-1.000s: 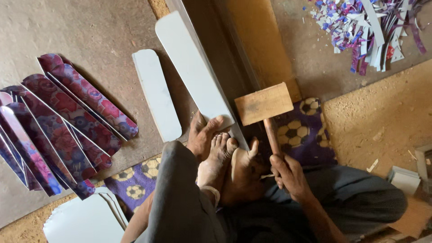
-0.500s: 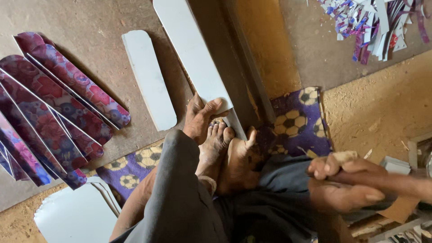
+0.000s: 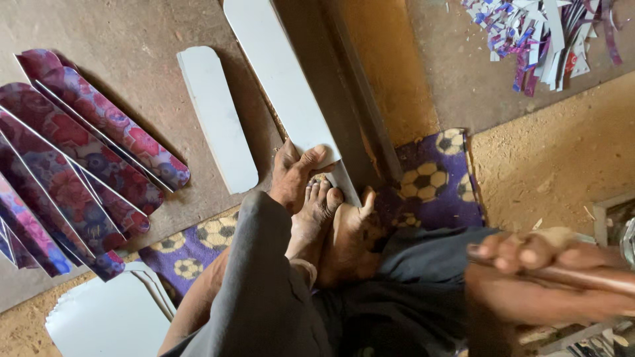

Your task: The person sits on the floor and uses a wooden mallet to repeatedly strike a white rectangular paper-mache piece held between their feet against a metal bar. They flip the piece over and continue striking it to shape the edges.

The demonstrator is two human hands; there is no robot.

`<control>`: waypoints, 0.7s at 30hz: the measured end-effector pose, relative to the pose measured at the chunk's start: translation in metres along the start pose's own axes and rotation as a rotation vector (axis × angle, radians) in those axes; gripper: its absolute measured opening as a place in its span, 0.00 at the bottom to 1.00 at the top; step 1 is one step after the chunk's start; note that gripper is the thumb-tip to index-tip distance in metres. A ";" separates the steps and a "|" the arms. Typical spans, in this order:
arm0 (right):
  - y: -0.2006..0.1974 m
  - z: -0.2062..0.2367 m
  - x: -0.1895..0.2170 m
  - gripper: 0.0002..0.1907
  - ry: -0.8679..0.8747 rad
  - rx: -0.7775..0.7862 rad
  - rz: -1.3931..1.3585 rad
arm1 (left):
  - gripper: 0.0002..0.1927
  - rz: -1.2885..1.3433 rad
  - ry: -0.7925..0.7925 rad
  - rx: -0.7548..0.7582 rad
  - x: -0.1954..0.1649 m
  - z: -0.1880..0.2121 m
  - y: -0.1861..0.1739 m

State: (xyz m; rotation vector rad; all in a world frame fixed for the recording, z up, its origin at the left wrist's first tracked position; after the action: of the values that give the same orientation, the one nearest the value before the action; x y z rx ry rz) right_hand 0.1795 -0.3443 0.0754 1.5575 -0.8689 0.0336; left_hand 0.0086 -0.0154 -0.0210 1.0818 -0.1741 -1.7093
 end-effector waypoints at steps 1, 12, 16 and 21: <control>-0.010 0.003 -0.008 0.31 -0.155 -0.187 0.229 | 0.20 -0.012 -0.015 -0.026 0.000 -0.001 -0.002; 0.004 -0.028 -0.070 0.25 -0.048 -0.873 0.787 | 0.24 -0.022 0.023 0.070 -0.009 -0.001 0.005; 0.012 -0.015 -0.077 0.25 0.296 -0.697 1.270 | 0.23 0.051 0.018 0.118 -0.010 0.001 0.007; 0.010 -0.002 -0.068 0.25 -0.159 -0.913 0.837 | 0.23 0.030 0.045 0.121 -0.008 -0.001 0.004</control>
State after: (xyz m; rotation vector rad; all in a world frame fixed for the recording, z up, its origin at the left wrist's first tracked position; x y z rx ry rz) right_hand 0.1264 -0.3083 0.0504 0.2939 -1.3615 0.0984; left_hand 0.0122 -0.0107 -0.0146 1.1994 -0.2665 -1.6631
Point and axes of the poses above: each hand's wrist, its own z-axis away from the middle knuckle, its own y-axis out of the palm, x = y × z, the point moved 4 cm from there along -z, towards the middle knuckle, and after that the axes turned 9 degrees about -y, right-handed, at the moved point
